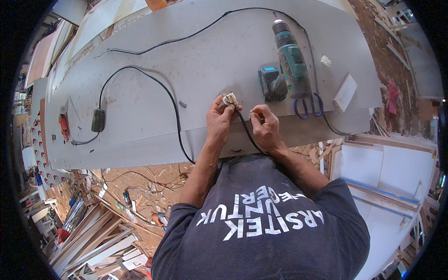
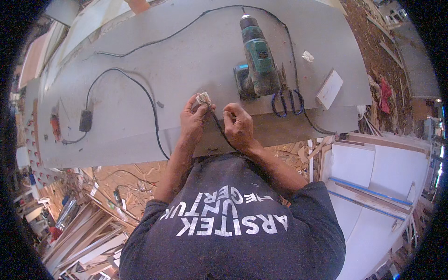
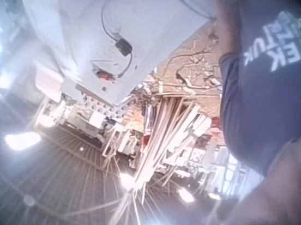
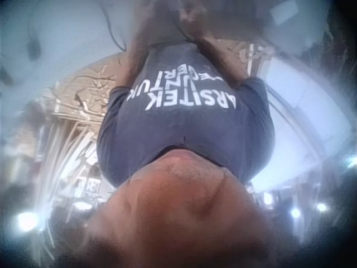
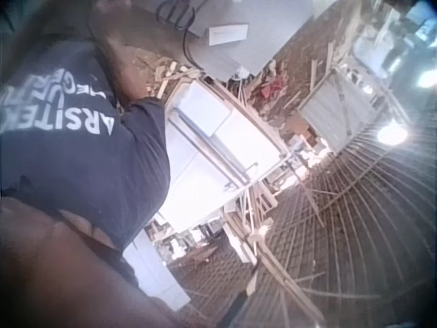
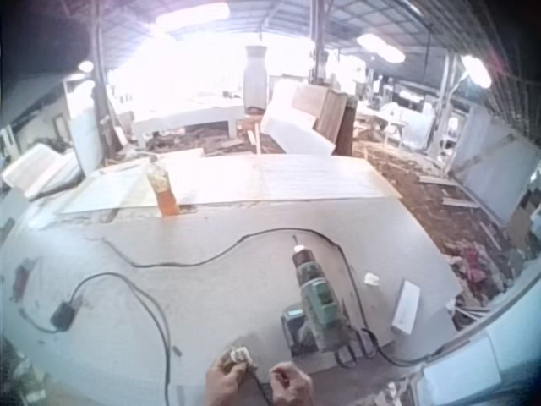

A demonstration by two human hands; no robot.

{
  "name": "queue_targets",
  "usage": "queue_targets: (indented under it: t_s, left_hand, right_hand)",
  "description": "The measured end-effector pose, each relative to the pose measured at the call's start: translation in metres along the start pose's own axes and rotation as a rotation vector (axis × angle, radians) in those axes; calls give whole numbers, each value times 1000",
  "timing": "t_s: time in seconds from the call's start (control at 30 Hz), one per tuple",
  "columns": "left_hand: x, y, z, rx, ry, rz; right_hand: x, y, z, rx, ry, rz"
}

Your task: The person disassembles a power plug using a drill, removes a damaged section of cord, strips the wire ends with a pair of pliers, and then connects the wires to a power tool and secures them with electrical tape.

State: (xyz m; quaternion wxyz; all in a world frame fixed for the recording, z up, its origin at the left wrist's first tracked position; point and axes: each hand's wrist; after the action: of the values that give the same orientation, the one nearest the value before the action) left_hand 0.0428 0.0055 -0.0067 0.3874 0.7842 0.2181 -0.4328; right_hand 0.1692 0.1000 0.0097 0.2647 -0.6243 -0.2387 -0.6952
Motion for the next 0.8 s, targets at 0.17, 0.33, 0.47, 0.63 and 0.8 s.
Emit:
queue_targets:
  t_s: [0.17, 0.33, 0.47, 0.63, 0.8]
  left_hand:
    - [-2, 2, 0, -9, 4, -11]
    - [1, 7, 5, 29, -42, -74]
    - [-3, 11, 5, 34, -86, -70]
    - [3, 10, 5, 10, -96, -106]
    - [5, 11, 2, -20, -209, -160]
  right_hand:
    - [5, 5, -22, 12, 50, 91]
    - [-1, 1, -27, 25, 101, 154]
    - [0, 1, -29, 26, 122, 213]
    - [0, 1, -28, 63, 142, 223]
    - [22, -16, -10, 132, 201, 352]
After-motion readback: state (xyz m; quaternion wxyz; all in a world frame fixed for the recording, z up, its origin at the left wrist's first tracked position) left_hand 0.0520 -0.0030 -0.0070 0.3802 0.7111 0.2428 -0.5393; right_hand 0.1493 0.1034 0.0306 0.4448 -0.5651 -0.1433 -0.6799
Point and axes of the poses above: each hand's wrist, its own y-axis away from the middle knuckle, its own z-axis out of the back of the hand, x = y × z, and after that the axes turned 12 degrees about -y, right-handed
